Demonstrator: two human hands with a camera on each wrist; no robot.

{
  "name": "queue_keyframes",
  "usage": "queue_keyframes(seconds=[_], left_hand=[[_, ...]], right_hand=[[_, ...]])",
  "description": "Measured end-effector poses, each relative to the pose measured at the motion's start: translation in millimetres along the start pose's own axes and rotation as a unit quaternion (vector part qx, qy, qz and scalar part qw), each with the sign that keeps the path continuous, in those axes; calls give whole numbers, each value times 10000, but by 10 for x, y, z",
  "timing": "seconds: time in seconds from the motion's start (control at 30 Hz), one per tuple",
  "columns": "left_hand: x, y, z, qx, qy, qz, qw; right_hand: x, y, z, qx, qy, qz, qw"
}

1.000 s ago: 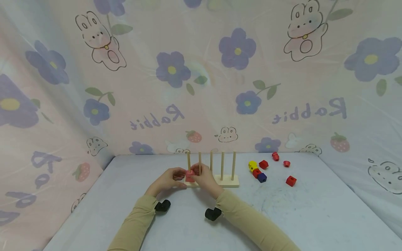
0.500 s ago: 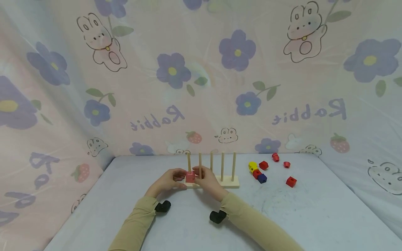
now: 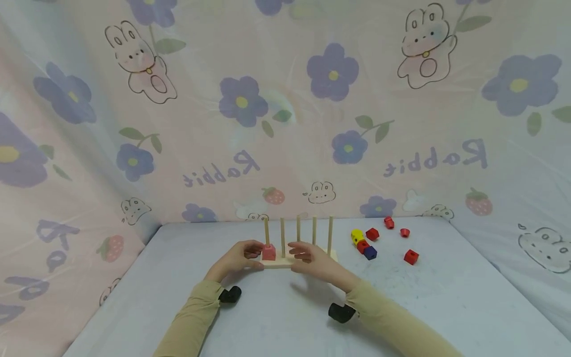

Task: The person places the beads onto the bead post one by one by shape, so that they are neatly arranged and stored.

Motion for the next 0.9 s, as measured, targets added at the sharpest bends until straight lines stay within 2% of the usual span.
queue_keyframes(seconds=[0.07,0.17,0.4,0.6,0.73,0.9], left_hand=[[-4,0,-12,20,16,0,10000],[-5,4,-26,34,16,13,10000],[17,13,-18,37,115,-1,9999],[24,15,-11,-15,314,7,9995],[30,20,4,-110,338,0,9994],[32,18,6,-164,278,-8,9995]], right_hand=[[-70,-123,-19,-66,60,186,9998],[-181,-359,-79,-105,225,225,9994],[-456,-996,-111,-198,478,-105,9986],[-674,-1417,-177,-459,792,-455,9948],[-833,-1686,-277,-700,990,-708,9901],[-1043,-1983,-475,-824,1206,-726,9866]])
Point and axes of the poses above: each hand's wrist, its own x-axis towards the middle knuckle, its own y-axis out of the palm, z = x × y, the point moved 4 cm from there along x, towards the middle knuckle, and after that the axes turned 3 degrees about -x, right-handed, at the moved point
